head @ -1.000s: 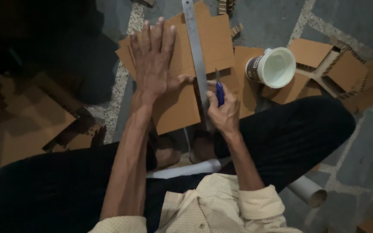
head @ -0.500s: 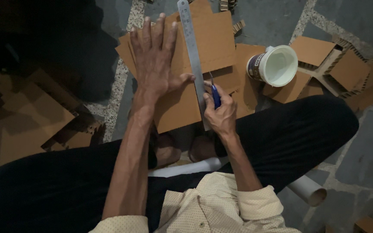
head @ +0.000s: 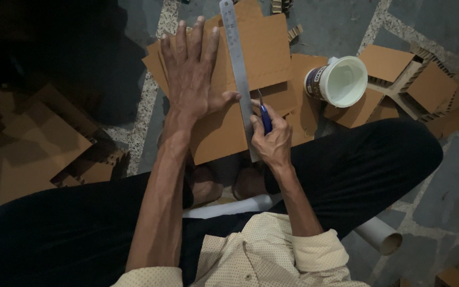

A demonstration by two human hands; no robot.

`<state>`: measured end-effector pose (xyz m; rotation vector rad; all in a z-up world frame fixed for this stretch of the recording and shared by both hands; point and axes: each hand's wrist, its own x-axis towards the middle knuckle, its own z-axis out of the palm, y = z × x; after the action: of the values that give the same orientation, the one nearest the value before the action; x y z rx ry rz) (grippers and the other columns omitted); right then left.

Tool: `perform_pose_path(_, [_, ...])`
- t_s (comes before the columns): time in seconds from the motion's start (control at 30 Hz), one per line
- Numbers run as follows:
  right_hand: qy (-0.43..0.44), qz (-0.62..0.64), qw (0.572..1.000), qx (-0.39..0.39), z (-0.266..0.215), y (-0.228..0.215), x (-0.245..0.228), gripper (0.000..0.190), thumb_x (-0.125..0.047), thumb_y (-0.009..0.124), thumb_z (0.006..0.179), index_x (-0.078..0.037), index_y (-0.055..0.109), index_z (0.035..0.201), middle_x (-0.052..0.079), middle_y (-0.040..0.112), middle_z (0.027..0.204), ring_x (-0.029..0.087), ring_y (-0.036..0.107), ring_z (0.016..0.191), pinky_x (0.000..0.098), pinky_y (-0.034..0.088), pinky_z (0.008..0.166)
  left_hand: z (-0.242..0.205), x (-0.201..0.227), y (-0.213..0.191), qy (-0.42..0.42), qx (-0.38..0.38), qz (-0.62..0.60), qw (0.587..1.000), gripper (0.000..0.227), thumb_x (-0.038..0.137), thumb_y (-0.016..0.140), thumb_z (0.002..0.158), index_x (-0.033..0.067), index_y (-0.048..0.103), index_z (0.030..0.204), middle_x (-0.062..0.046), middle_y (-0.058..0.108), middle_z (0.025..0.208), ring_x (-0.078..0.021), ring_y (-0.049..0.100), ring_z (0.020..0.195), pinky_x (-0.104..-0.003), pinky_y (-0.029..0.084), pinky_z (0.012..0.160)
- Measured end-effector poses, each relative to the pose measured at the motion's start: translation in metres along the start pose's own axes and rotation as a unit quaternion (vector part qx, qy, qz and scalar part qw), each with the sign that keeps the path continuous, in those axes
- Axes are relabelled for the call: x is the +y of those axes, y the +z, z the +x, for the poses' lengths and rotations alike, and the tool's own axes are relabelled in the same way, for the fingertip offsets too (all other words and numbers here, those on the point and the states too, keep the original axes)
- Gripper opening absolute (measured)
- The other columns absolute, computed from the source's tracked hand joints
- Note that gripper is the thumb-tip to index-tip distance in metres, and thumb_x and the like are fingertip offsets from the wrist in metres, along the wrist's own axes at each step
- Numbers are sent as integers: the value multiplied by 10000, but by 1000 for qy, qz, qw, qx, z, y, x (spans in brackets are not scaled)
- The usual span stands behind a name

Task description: The person sits on the floor and uses a metal ruler and a utility knife to cut a piece of corrugated cardboard into smaller rectangular pieces. They repeatedly measure, score, and separate the cardboard, stacking the finished pieces nearby.

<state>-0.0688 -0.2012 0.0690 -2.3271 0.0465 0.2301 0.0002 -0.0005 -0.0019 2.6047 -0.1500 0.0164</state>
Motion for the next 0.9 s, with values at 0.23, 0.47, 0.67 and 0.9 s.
perform_pose_path(0.23, [-11,2,1000,1,0,1,3,342,-66,666,941,-43,682,1282,24,669,791,75,565,576,288,455,524,-2,-3,6,12,17,-16,1000,1370,945,739,618,141,316,1643,-188,205,1701,-423,38,1556,-623,-92,1250])
perform_pose_path(0.47, [23,7,1000,-10,0,1,1,354,-68,668,939,-70,699,1291,17,545,638,85,494,526,305,397,487,-2,-3,5,10,18,-27,999,1388,882,806,574,149,300,1638,-180,211,1699,-411,49,1558,-621,-81,1257])
perform_pose_path(0.67, [18,6,1000,-9,1,0,-2,352,-71,664,943,-71,697,1294,-4,525,625,77,492,524,294,395,486,-1,0,-2,8,12,-17,1000,1373,858,802,571,144,313,1638,-181,219,1696,-416,60,1561,-627,-68,1262])
perform_pose_path(0.9, [16,-1,1000,-13,1,1,2,356,-71,658,943,-72,693,1297,20,539,640,91,505,534,306,414,502,0,3,-9,5,-25,-16,1000,1234,1022,571,662,284,354,1627,-214,183,1685,-465,39,1539,-663,-91,1217])
